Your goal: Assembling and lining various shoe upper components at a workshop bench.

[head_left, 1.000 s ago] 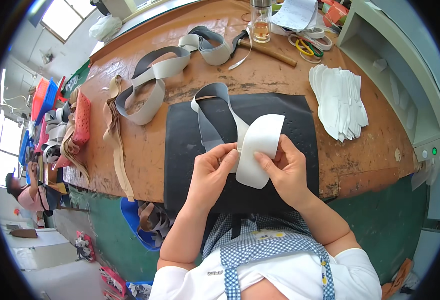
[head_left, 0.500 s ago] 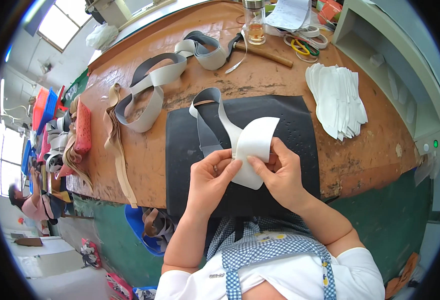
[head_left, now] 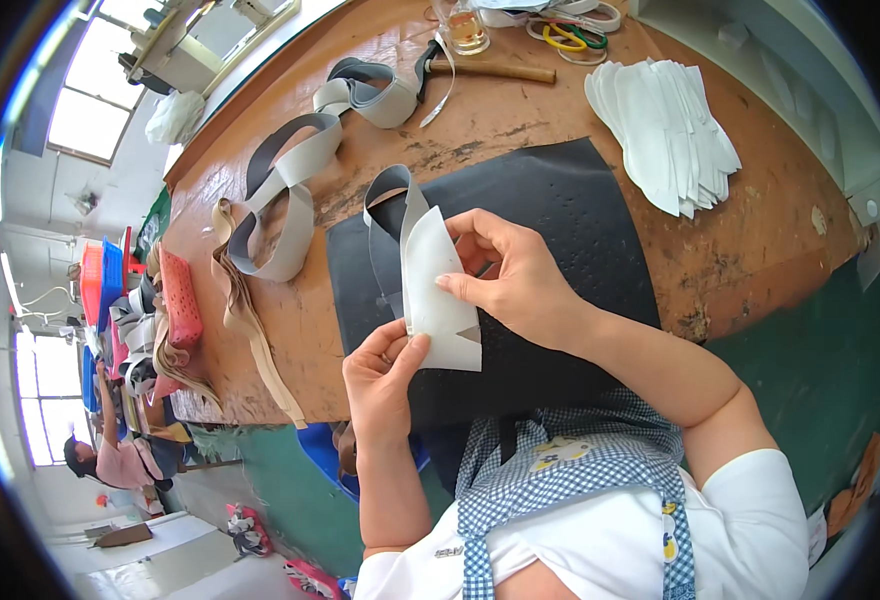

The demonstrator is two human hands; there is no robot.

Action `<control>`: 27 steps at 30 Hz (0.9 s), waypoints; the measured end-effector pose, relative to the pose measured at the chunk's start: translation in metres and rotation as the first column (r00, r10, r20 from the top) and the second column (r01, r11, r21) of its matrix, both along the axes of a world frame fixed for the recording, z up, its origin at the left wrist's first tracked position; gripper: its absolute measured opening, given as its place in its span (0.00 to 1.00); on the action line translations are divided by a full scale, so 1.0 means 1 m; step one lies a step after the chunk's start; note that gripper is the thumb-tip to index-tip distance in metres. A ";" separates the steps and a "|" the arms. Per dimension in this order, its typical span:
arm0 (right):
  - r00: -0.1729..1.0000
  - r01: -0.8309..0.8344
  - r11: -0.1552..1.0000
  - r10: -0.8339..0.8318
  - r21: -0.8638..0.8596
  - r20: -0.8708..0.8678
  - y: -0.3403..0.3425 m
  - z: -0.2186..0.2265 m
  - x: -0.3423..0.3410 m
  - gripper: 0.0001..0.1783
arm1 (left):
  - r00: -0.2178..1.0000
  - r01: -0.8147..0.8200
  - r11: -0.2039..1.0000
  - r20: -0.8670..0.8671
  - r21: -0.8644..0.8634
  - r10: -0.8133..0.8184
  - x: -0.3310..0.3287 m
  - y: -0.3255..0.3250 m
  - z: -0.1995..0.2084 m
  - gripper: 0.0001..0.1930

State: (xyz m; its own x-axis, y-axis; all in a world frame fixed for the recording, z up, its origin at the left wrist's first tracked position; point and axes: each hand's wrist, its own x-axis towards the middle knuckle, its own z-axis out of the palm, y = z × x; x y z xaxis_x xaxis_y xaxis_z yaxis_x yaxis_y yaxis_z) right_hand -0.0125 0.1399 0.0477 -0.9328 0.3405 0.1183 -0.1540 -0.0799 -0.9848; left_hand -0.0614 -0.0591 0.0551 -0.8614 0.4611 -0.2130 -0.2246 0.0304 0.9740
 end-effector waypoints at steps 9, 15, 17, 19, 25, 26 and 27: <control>1.000 -0.003 1.000 0.003 -0.004 0.016 -0.003 -0.008 -0.007 0.17 | 1.000 0.014 1.000 0.002 0.022 -0.014 -0.003 -0.007 -0.001 0.16; 0.997 -0.016 0.999 0.012 0.052 0.079 -0.015 -0.015 -0.003 0.19 | 0.996 0.017 1.000 0.091 0.019 -0.019 0.002 -0.008 0.005 0.16; 0.995 -0.049 0.998 0.045 0.046 0.089 -0.021 -0.013 0.000 0.18 | 0.989 0.004 1.000 0.147 -0.004 -0.003 0.005 -0.007 0.006 0.16; 0.988 -0.042 0.999 0.040 0.012 0.151 -0.022 -0.011 0.002 0.18 | 0.993 0.056 0.998 0.102 -0.024 -0.053 0.006 -0.003 0.000 0.16; 0.984 -0.083 0.996 0.076 0.041 0.162 -0.027 -0.016 0.000 0.19 | 0.993 0.048 0.998 0.104 0.035 -0.051 0.010 -0.010 -0.005 0.19; 0.984 -0.084 0.994 0.072 0.064 0.164 -0.028 -0.016 0.001 0.20 | 0.995 0.038 0.999 0.089 0.026 -0.040 0.011 -0.010 -0.005 0.19; 0.984 -0.078 0.995 0.066 0.065 0.165 -0.027 -0.016 0.002 0.20 | 0.997 0.030 0.999 0.073 0.017 -0.031 0.012 -0.010 -0.006 0.20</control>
State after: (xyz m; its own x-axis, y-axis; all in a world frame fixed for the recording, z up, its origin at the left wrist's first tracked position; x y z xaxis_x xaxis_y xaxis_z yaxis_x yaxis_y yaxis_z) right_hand -0.0101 0.1124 0.0314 -0.9633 0.2681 -0.0149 0.0117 -0.0137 -0.9998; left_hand -0.0495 -0.0696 0.0489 -0.8292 0.4910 -0.2671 -0.2942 0.0229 0.9555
